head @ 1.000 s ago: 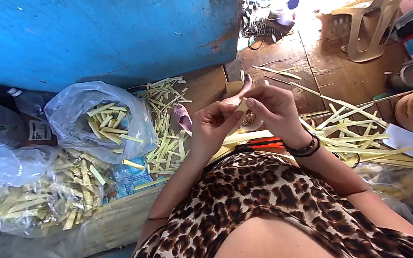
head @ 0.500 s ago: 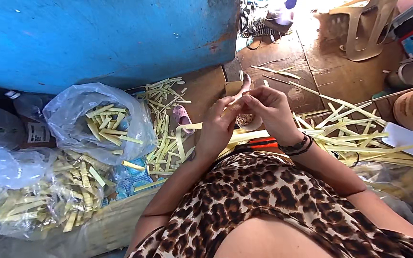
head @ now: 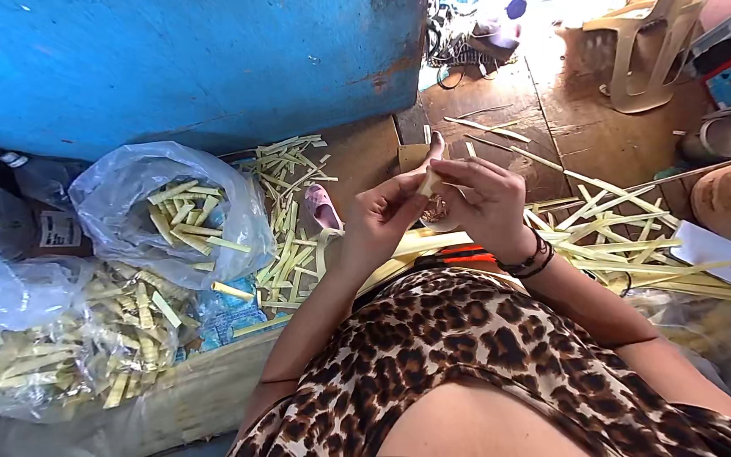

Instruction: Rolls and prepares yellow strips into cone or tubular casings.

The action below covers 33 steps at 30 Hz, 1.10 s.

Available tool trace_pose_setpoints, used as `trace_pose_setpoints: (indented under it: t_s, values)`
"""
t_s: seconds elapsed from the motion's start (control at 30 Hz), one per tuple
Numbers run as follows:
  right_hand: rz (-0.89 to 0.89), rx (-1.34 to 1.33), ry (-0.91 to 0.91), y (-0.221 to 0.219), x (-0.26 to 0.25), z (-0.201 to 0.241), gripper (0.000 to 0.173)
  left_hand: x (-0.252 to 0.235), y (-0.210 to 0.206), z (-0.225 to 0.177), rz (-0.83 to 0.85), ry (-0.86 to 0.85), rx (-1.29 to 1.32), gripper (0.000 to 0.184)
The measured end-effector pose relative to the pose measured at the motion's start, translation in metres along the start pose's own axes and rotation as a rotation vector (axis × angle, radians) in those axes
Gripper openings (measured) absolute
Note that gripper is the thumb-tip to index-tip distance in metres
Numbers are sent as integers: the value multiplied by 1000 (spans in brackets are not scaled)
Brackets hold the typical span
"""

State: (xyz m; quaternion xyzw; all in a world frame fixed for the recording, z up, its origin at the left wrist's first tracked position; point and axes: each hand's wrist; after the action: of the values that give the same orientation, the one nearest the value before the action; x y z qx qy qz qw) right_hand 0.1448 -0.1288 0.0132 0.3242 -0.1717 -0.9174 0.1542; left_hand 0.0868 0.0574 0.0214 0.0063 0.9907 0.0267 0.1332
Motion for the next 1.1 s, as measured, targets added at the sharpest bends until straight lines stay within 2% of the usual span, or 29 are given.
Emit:
trace_pose_setpoints:
  t_s: [0.03, 0.07, 0.13, 0.2, 0.27, 0.33, 0.37, 0.43, 0.5, 0.57, 0.63, 0.67, 0.73, 0.87, 0.93, 1.0, 1.1]
  values:
    - [-22, 47, -10, -2, 1, 1, 22, -1, -2, 7, -48, -30, -43, 21]
    - [-66, 103, 54, -4, 3, 1, 20, -2, -4, 14, -111, -44, -66, 14]
    - [-131, 162, 272, -9, 6, -1, 13, -1, -6, 16, -197, -16, -2, 5]
    - [-140, 113, 404, -12, 9, -2, 7, 7, -6, 0, -145, 96, 232, 9]
    - [-113, 24, 431, -12, 11, 1, 6, 13, -4, -7, -44, 228, 589, 15]
    - [-83, -52, 413, -12, 10, 4, 8, 13, -5, 0, 83, 293, 751, 12]
    - [-76, -99, 372, -12, 9, 5, 7, 12, -6, 3, 111, 303, 734, 13]
    - [-95, -176, 252, -7, 7, 8, 9, 8, -5, 8, 121, 199, 597, 9]
    - [-81, -262, 86, 0, 6, 14, 15, 7, -2, 4, 85, 76, 331, 21]
    - [12, -444, -201, 7, 8, 19, 18, 6, 0, -1, 79, -27, 134, 29]
    - [104, -753, -483, 13, 9, 17, 12, 4, 3, -4, 84, -105, 19, 26]
    - [135, -878, -557, 14, 11, 15, 9, 3, 4, -6, 80, -126, -18, 24]
    - [210, -946, -627, 16, 12, 13, 8, 1, 3, -7, 76, -147, -53, 22]
    - [402, -842, -588, 18, 15, 10, 37, 0, 4, -6, 110, -84, -196, 19]
    - [353, -702, -548, 19, 11, 5, 26, 0, 9, -11, 207, -32, -251, 23]
    - [255, -766, -642, 19, 8, -3, 11, 1, 12, -14, 286, 2, -258, 29]
    - [263, -885, -752, 16, 11, 1, 9, 3, 5, -11, 222, -19, -193, 17]
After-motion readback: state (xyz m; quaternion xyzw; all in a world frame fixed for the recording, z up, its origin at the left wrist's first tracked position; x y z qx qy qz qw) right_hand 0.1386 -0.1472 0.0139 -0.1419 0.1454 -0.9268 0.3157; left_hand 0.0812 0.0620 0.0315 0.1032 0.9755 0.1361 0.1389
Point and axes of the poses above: each hand's wrist, its own x-axis away from the middle knuckle, its own y-axis out of the back of the hand, z = x × y, and after that the axes turned 5 degrees about -y, right-handed
